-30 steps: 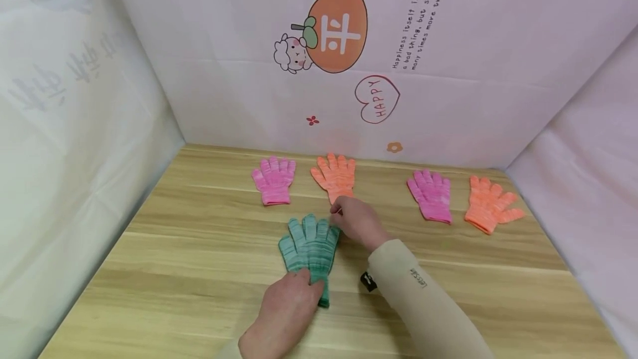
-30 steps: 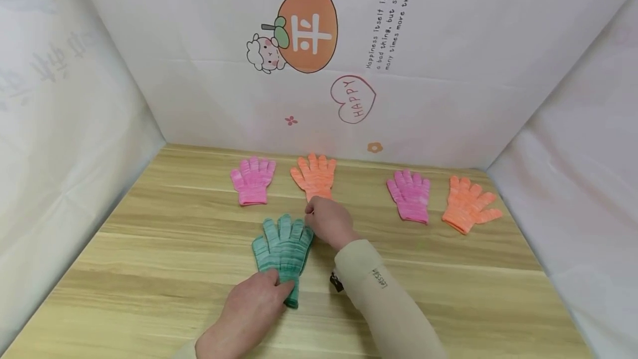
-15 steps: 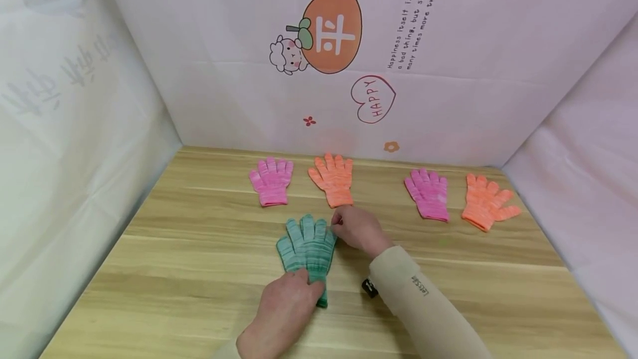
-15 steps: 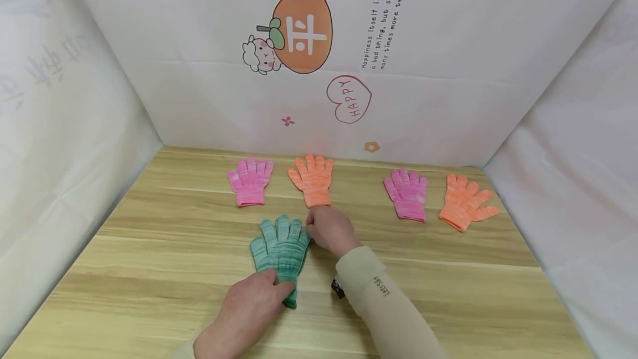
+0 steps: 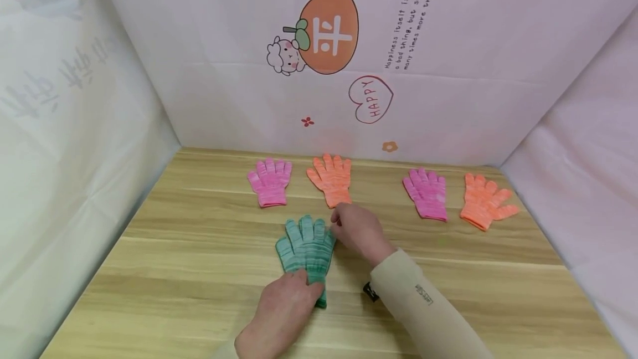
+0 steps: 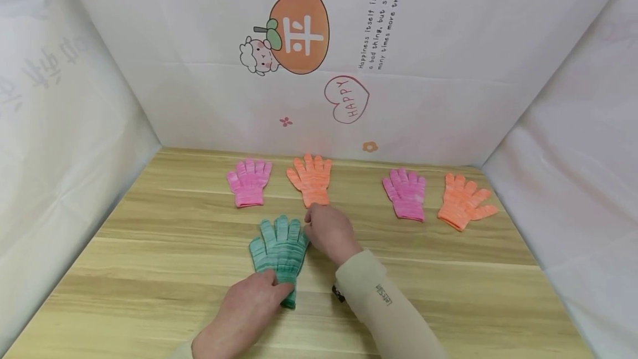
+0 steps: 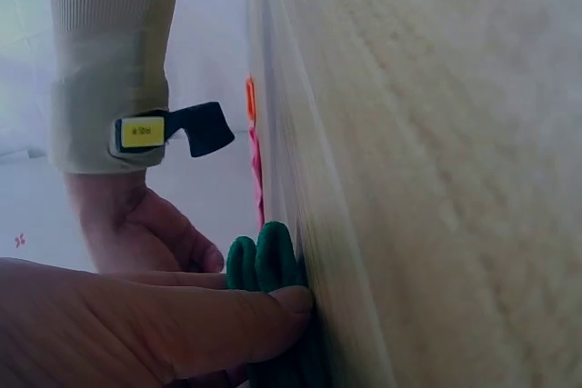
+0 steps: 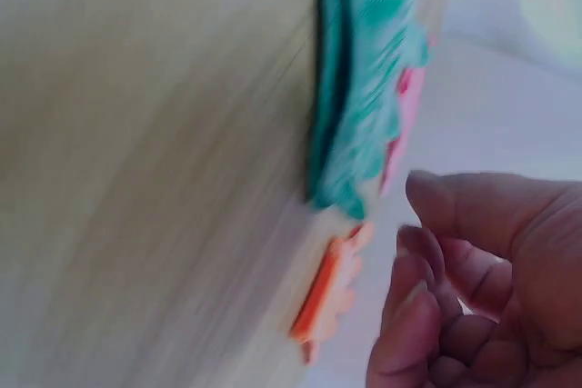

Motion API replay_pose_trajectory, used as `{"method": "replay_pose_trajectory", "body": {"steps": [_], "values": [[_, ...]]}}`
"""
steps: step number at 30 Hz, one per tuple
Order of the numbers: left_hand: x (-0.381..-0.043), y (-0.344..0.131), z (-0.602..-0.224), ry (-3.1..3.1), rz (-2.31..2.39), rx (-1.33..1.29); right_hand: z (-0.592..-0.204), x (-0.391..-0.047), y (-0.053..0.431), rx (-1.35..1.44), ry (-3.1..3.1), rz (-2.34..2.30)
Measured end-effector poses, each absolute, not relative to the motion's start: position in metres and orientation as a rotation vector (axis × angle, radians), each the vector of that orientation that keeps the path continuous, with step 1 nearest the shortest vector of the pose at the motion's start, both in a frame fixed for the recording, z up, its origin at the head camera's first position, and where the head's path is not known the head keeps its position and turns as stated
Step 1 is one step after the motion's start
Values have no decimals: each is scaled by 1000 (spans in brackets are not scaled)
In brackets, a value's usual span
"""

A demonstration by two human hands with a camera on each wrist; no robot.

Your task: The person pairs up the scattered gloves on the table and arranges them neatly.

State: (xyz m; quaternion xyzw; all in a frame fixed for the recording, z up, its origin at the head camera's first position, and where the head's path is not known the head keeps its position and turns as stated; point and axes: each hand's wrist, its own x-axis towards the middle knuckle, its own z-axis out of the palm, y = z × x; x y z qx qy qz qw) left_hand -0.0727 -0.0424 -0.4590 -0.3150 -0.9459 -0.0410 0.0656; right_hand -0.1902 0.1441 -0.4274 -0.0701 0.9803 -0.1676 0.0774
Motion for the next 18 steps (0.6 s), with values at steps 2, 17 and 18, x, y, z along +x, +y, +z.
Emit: {"method": "replay_pose_trajectory", "body": {"steps": [2,17,18], "values": [[-73,-42,-458,-2853,-120,-960,-425,-183,140,-279,2916,-506],[-83,-47,-454,-2818,-269,-1027,-436,-151,131,-421,2845,-521],[-85,-49,-452,-2842,-301,-1022,-434,-148,129,-436,2847,-524]]}}
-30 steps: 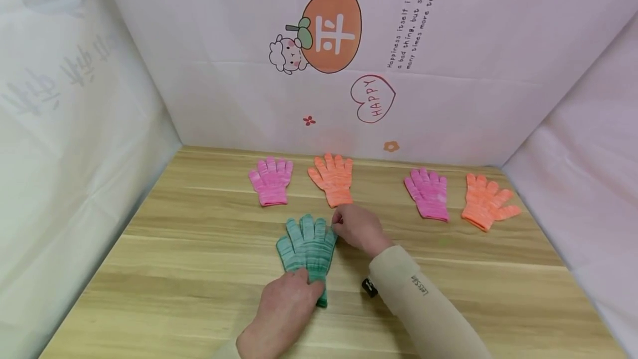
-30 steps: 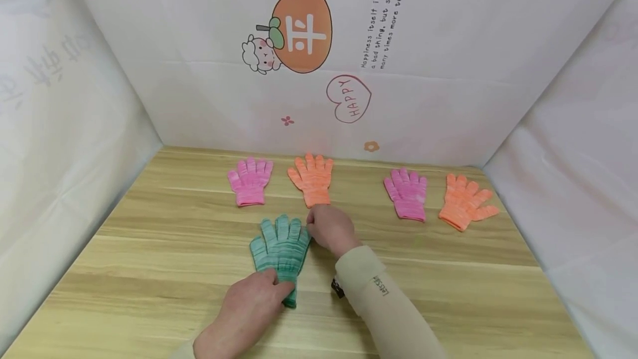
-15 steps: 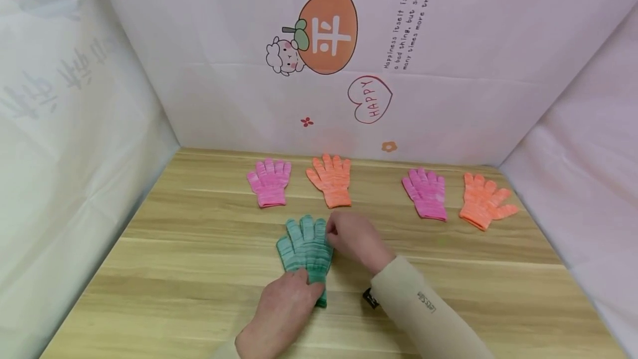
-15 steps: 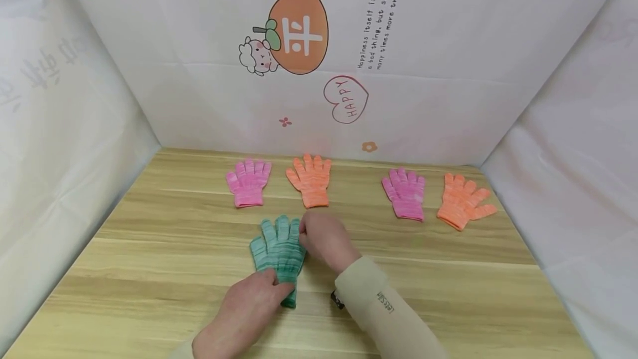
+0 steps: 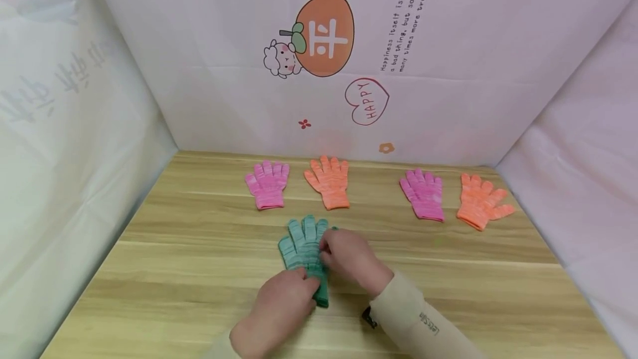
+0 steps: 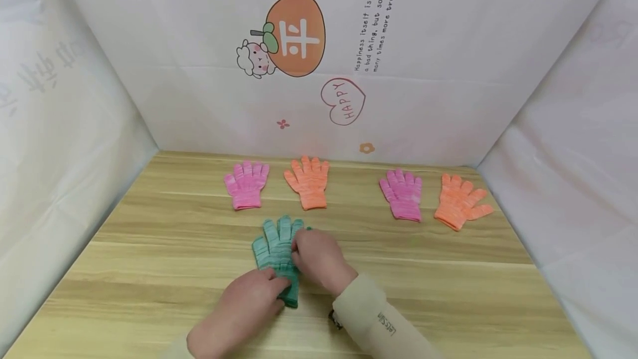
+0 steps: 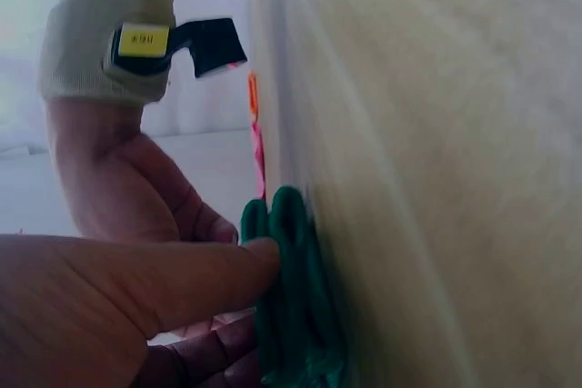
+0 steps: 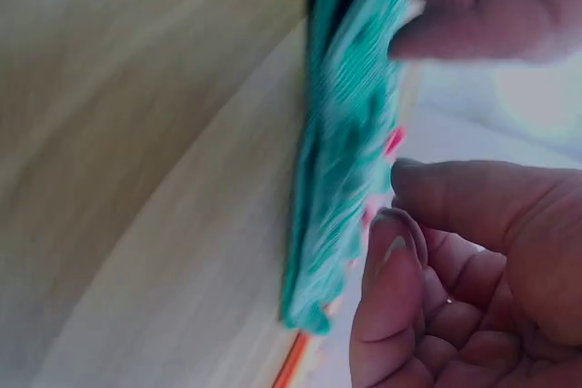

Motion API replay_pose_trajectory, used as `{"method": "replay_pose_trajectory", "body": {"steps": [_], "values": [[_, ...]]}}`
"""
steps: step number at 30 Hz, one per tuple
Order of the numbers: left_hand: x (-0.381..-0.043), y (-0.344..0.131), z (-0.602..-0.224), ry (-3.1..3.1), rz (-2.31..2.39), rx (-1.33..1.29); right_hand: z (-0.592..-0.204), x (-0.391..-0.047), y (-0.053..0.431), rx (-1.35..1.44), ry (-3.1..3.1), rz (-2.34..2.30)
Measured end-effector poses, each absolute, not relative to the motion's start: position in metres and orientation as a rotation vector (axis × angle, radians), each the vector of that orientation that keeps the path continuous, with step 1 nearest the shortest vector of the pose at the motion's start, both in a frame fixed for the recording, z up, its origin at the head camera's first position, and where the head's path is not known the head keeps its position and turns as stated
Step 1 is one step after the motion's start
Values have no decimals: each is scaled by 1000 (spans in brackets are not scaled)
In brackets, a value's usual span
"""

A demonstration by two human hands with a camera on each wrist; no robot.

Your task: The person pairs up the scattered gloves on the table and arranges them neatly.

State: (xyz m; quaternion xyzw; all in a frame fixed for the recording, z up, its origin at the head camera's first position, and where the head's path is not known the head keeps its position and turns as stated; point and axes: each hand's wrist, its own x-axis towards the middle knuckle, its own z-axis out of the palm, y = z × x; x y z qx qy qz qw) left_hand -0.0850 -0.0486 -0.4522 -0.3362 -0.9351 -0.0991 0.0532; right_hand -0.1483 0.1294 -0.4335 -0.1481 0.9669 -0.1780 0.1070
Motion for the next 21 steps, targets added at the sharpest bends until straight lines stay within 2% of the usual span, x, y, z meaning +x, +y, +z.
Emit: {"method": "replay_pose_trajectory", "body": {"steps": [5,11,21], "values": [[-103,-63,-436,-2948,-412,-875,-431,-131,119,-506,2783,-522],[-143,-75,-426,-2931,-437,-684,-436,-117,109,-531,2727,-499],[-205,-59,-438,-2961,-383,-805,-441,-113,102,-515,2722,-444]]}}
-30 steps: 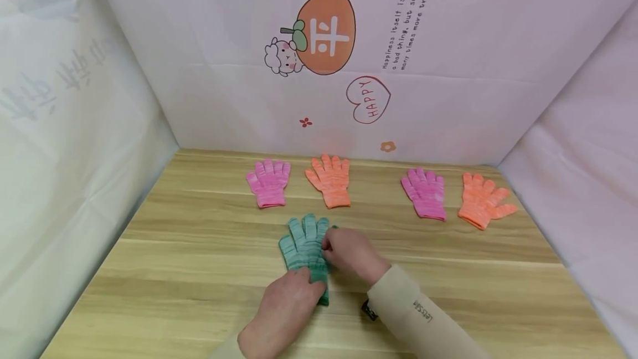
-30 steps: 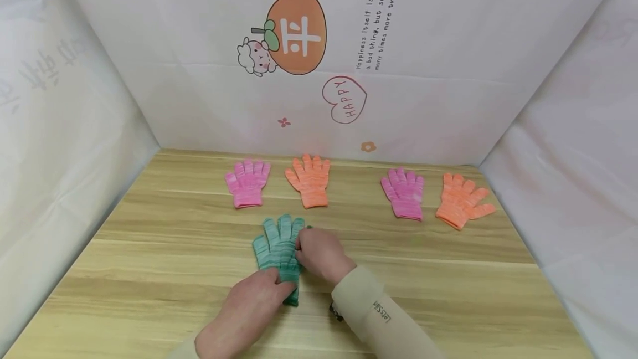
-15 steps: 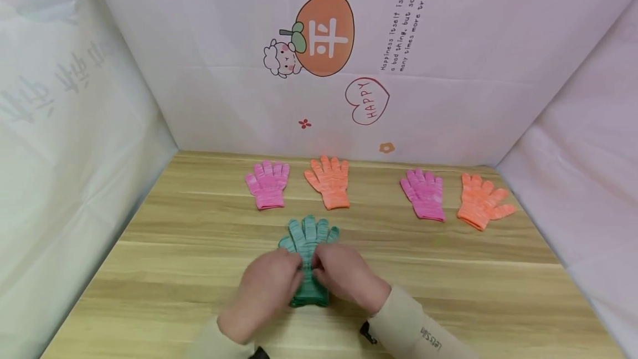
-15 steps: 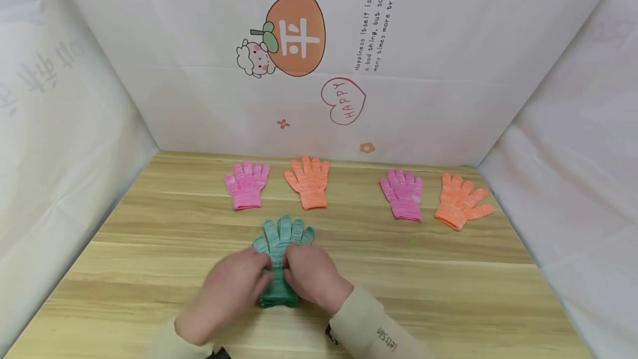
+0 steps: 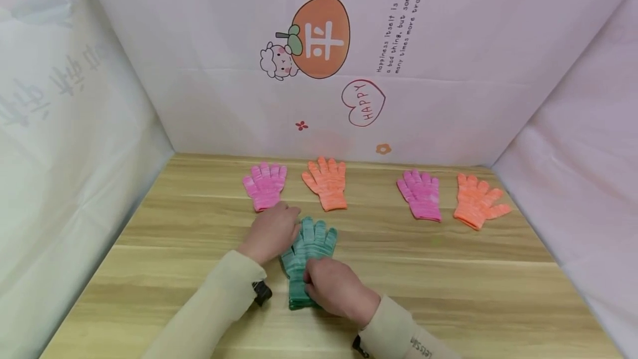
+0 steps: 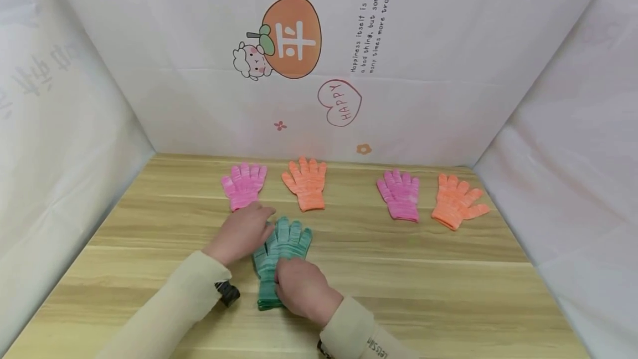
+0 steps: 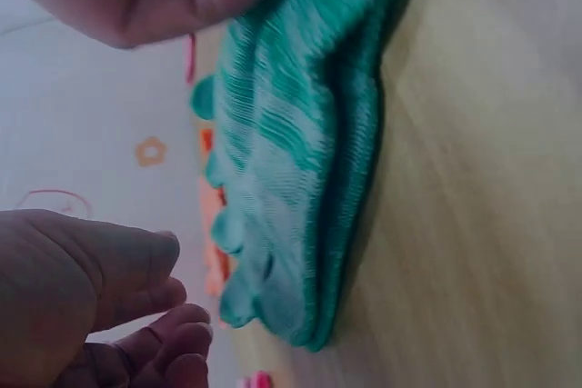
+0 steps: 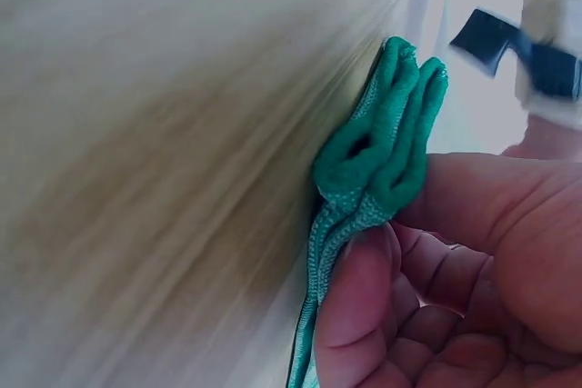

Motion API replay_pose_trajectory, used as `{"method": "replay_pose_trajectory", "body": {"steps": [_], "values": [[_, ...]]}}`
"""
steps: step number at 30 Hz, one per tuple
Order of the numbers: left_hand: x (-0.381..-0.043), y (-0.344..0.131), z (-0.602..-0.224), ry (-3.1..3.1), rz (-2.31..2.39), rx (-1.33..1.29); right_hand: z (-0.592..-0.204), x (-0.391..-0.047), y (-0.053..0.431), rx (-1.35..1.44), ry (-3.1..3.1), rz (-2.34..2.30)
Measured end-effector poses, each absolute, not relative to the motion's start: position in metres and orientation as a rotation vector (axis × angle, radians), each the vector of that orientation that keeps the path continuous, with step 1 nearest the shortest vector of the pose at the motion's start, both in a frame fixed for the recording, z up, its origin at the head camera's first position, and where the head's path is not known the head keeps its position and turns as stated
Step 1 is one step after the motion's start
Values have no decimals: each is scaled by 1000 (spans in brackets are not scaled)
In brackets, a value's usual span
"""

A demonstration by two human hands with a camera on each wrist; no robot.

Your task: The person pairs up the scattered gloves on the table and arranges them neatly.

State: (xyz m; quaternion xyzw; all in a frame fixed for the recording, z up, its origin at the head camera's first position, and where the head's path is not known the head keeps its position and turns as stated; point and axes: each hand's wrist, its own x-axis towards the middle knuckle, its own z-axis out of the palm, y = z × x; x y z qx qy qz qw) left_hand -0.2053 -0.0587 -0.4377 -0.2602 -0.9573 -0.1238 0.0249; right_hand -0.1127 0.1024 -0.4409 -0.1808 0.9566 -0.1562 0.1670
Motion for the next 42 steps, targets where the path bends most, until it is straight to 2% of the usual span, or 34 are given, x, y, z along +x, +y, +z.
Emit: {"method": "replay_pose_trajectory", "body": {"steps": [8,16,24,42], "values": [[-227,-44,-452,-3048,-440,-773,-442,-111,102,-550,2748,-402],[-232,-42,-455,-3052,-617,-633,-442,-112,102,-537,2752,-377],[-234,-39,-457,-3110,-490,-539,-443,-113,102,-517,2746,-374],[-231,-34,-459,-3000,-362,-650,-445,-114,104,-522,2732,-403]]}}
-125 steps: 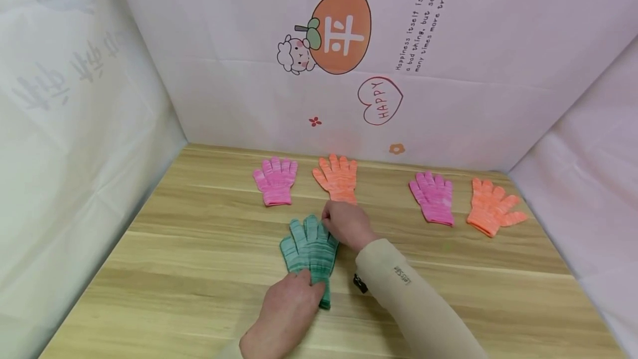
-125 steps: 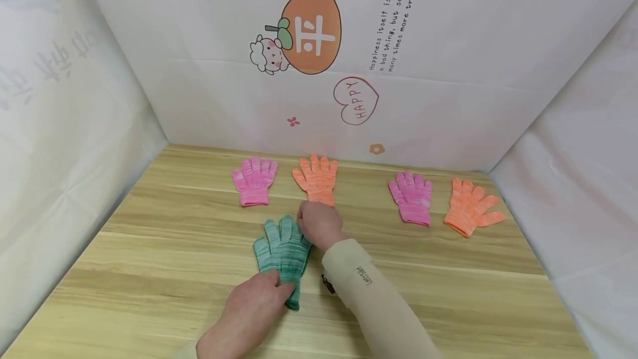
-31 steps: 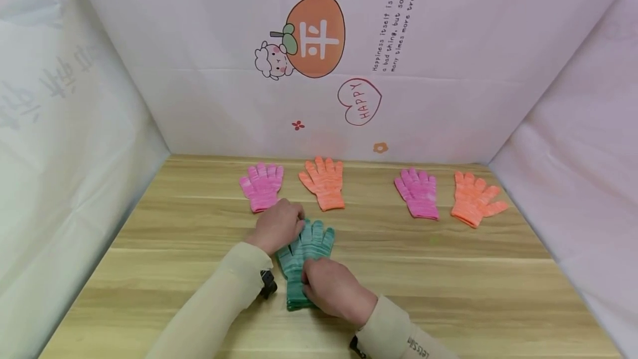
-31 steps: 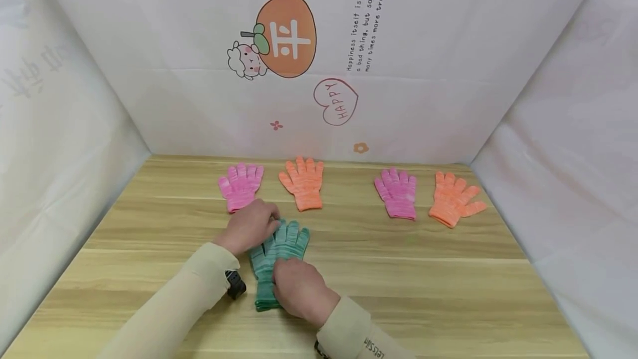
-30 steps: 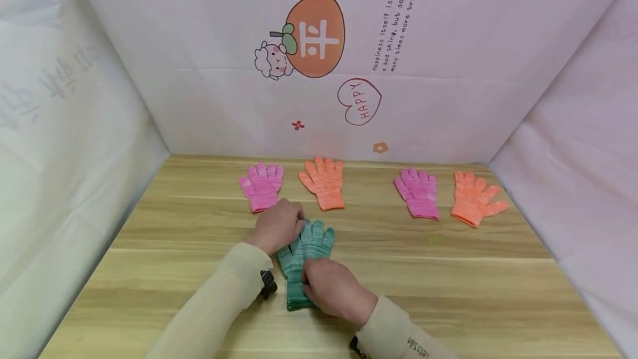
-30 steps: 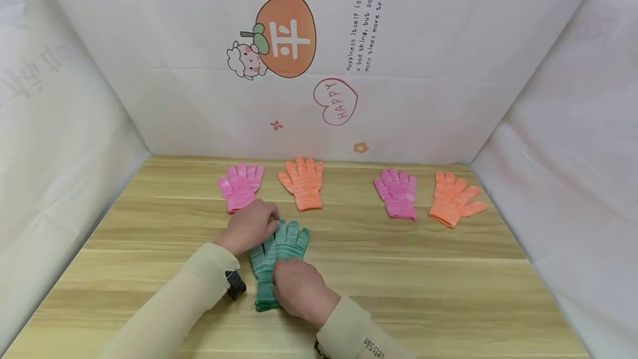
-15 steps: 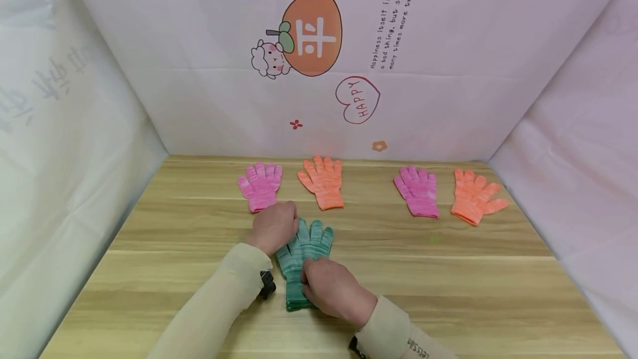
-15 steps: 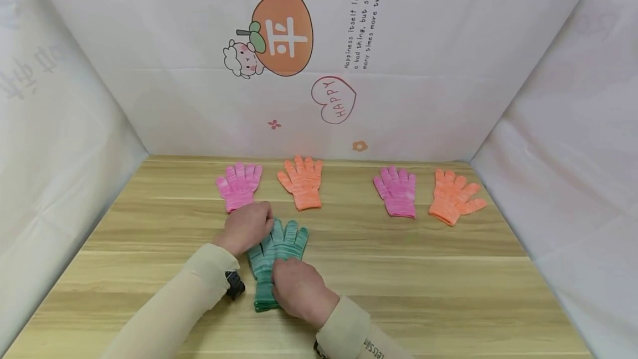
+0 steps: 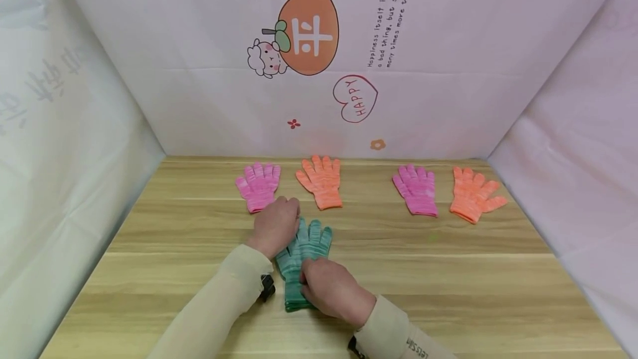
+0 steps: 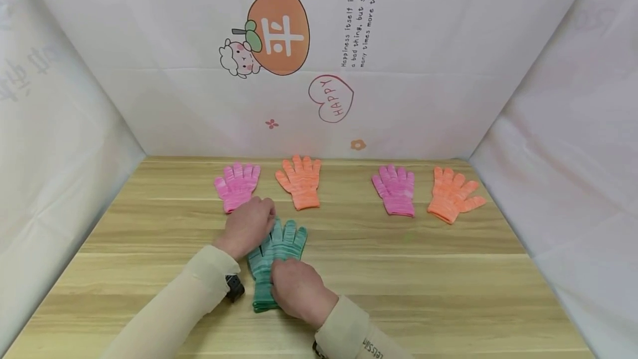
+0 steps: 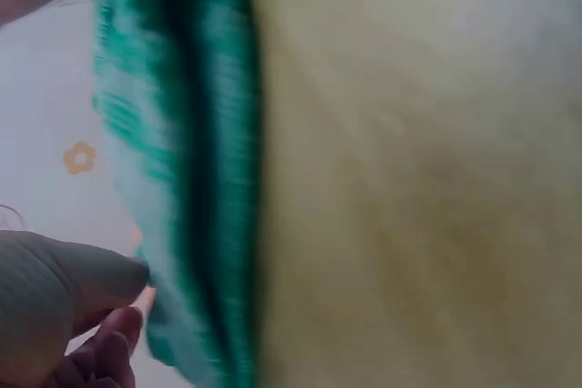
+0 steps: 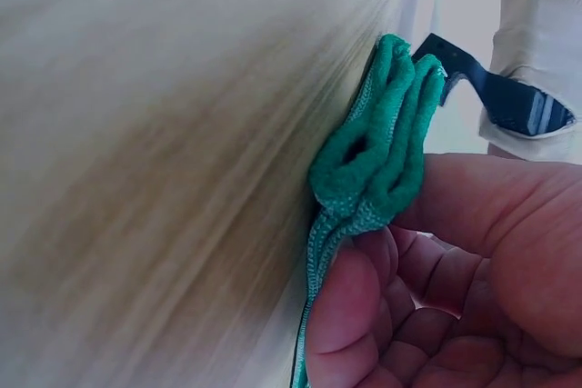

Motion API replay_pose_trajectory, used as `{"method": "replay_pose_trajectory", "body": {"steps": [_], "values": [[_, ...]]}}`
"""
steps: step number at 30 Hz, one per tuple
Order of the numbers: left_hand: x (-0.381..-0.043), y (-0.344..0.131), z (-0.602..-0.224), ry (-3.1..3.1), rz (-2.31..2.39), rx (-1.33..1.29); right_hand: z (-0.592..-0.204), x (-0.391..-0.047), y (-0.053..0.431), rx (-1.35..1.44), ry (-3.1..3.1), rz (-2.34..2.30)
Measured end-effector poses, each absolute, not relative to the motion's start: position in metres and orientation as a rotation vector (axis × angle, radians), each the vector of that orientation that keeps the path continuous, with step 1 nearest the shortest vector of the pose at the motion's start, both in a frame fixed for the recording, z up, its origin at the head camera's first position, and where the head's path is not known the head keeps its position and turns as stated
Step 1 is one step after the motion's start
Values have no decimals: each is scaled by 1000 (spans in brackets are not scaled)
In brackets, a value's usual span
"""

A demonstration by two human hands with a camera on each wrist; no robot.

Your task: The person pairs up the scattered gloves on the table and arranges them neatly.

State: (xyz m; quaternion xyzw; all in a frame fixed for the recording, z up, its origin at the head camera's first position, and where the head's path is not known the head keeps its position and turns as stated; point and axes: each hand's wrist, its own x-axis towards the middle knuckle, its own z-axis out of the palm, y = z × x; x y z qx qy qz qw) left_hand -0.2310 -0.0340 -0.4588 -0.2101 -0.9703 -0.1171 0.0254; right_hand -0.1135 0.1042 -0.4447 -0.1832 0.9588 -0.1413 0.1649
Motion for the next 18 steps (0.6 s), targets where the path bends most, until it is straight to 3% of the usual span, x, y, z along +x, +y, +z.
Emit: {"method": "replay_pose_trajectory", "body": {"steps": [7,18], "values": [[-222,-31,-448,-3061,-408,-878,-444,-113,106,-555,2749,-394],[-221,-25,-451,-3143,-301,-864,-442,-111,107,-566,2763,-419]]}}
